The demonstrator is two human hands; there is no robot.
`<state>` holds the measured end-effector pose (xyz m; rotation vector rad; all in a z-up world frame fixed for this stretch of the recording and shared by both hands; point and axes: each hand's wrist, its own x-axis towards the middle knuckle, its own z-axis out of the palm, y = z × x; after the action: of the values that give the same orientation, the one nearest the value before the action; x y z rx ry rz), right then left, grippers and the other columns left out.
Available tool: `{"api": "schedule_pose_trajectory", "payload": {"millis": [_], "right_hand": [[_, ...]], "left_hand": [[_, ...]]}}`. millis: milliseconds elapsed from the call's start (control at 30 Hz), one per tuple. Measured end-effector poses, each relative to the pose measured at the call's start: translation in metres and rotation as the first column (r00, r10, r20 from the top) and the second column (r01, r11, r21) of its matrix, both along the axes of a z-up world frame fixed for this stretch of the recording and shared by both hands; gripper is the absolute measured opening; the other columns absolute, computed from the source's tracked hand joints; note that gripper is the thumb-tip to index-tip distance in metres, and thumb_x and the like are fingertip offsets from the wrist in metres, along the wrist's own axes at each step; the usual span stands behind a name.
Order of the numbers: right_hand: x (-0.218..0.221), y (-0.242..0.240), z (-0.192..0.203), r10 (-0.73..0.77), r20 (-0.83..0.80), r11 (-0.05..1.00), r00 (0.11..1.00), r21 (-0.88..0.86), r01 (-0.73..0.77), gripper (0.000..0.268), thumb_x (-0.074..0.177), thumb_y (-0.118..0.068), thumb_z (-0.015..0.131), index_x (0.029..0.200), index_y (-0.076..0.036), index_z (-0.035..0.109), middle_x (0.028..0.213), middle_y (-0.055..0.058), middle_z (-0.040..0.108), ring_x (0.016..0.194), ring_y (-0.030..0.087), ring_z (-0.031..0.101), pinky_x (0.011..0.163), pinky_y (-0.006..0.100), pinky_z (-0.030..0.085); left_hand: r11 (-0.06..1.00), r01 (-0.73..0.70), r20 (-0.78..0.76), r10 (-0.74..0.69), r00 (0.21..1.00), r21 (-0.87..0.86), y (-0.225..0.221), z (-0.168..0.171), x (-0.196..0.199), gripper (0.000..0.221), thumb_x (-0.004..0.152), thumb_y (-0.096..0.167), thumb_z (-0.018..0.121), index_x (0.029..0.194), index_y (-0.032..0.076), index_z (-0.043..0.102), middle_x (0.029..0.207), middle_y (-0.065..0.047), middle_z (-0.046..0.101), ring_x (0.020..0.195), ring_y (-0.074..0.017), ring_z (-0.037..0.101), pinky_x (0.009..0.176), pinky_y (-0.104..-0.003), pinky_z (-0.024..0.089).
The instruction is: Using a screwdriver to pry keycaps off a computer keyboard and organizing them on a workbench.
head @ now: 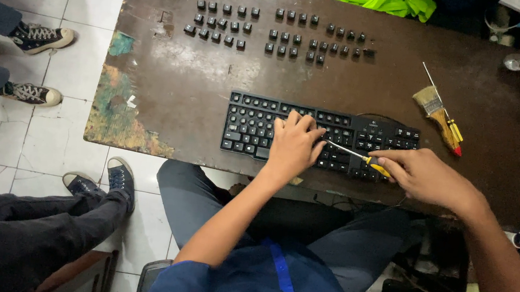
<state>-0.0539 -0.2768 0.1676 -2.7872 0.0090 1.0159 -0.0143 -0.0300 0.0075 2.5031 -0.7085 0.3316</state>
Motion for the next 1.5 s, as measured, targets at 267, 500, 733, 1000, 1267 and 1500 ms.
{"api": "schedule_pose_trajectory", "payload": {"millis": [267, 500, 733, 1000, 1267, 1500], "right_hand": [[0.026, 0.029, 0.017, -0.215, -0.184, 0.975, 0.959, 0.008, 0.22, 0.044, 0.112, -0.039, 0.044, 0.147, -0.032, 0.07, 0.071, 0.012, 0.071, 0.051, 0.022, 0.067, 0.045, 0.034, 0.057], [0.008, 0.05, -0.01, 0.095, 0.036, 0.966, 0.995, -0.246, -0.083, 0.043, 0.113, -0.04, 0.045, 0.149, -0.026, 0.064, 0.091, 0.015, 0.079, 0.052, 0.016, 0.075, 0.036, 0.025, 0.061], [-0.008, 0.116, 0.039, 0.331, 0.15, 0.899, 0.932, -0.351, -0.263, 0.043, 0.111, -0.042, 0.044, 0.149, -0.029, 0.061, 0.115, 0.013, 0.076, 0.083, 0.028, 0.083, 0.066, 0.04, 0.069], [0.005, 0.038, -0.106, 0.136, 0.664, 0.905, 0.735, 0.218, -0.365, 0.043, 0.095, -0.026, 0.081, 0.134, -0.009, 0.074, 0.119, 0.02, 0.072, 0.112, 0.041, 0.071, 0.095, 0.049, 0.058], [0.039, 0.073, -0.064, 0.094, 0.569, 0.912, 0.817, 0.28, -0.3, 0.032, 0.094, -0.002, 0.079, 0.125, -0.002, 0.078, 0.111, 0.021, 0.08, 0.101, 0.036, 0.078, 0.087, 0.043, 0.062], [0.057, 0.056, -0.1, 0.04, 0.64, 0.827, 0.767, 0.409, -0.385, 0.031, 0.08, 0.003, 0.091, 0.108, -0.003, 0.08, 0.096, 0.015, 0.081, 0.084, 0.034, 0.079, 0.072, 0.042, 0.065]], "left_hand": [[0.991, -0.038, -0.15, 0.019, 0.989, -0.128, -0.001, 0.002, 0.002, 0.017, 0.092, 0.034, 0.082, 0.103, 0.021, 0.082, 0.102, 0.003, 0.072, 0.103, -0.0283, 0.056, 0.082, -0.047, 0.041], [0.867, 0.014, -0.142, -0.097, 0.985, -0.499, 0.005, -0.02, 0.006, 0.015, 0.091, 0.025, 0.084, 0.104, 0.027, 0.077, 0.105, 0.009, 0.078, 0.108, -0.02, 0.067, 0.087, -0.038, 0.052], [0.649, 0.049, -0.168, -0.268, 0.949, -0.759, 0.028, 0.004, 0.006, 0.009, 0.102, 0.028, 0.075, 0.109, 0.022, 0.071, 0.102, 0.001, 0.082, 0.101, -0.0267, 0.078, 0.092, -0.042, 0.057], [0.943, -0.064, -0.182, 0.004, 0.983, -0.327, 0.004, -0.007, 0.005, 0.016, 0.102, 0.034, 0.067, 0.112, 0.022, 0.07, 0.073, -0.002, 0.075, 0.074, -0.0289, 0.078, 0.081, -0.042, 0.052], [0.959, -0.134, -0.484, -0.004, 0.875, -0.251, -0.004, -0.004, 0.023, 0.018, 0.096, 0.037, 0.071, 0.103, 0.023, 0.08, 0.075, -0.002, 0.081, 0.083, -0.0326, 0.081, 0.084, -0.042, 0.047], [0.953, -0.194, -0.594, 0.02, 0.804, -0.231, -0.006, 0.007, 0.025, 0.017, 0.098, 0.033, 0.068, 0.102, 0.02, 0.078, 0.073, 0.0, 0.08, 0.089, -0.0322, 0.081, 0.089, -0.041, 0.046]]}}
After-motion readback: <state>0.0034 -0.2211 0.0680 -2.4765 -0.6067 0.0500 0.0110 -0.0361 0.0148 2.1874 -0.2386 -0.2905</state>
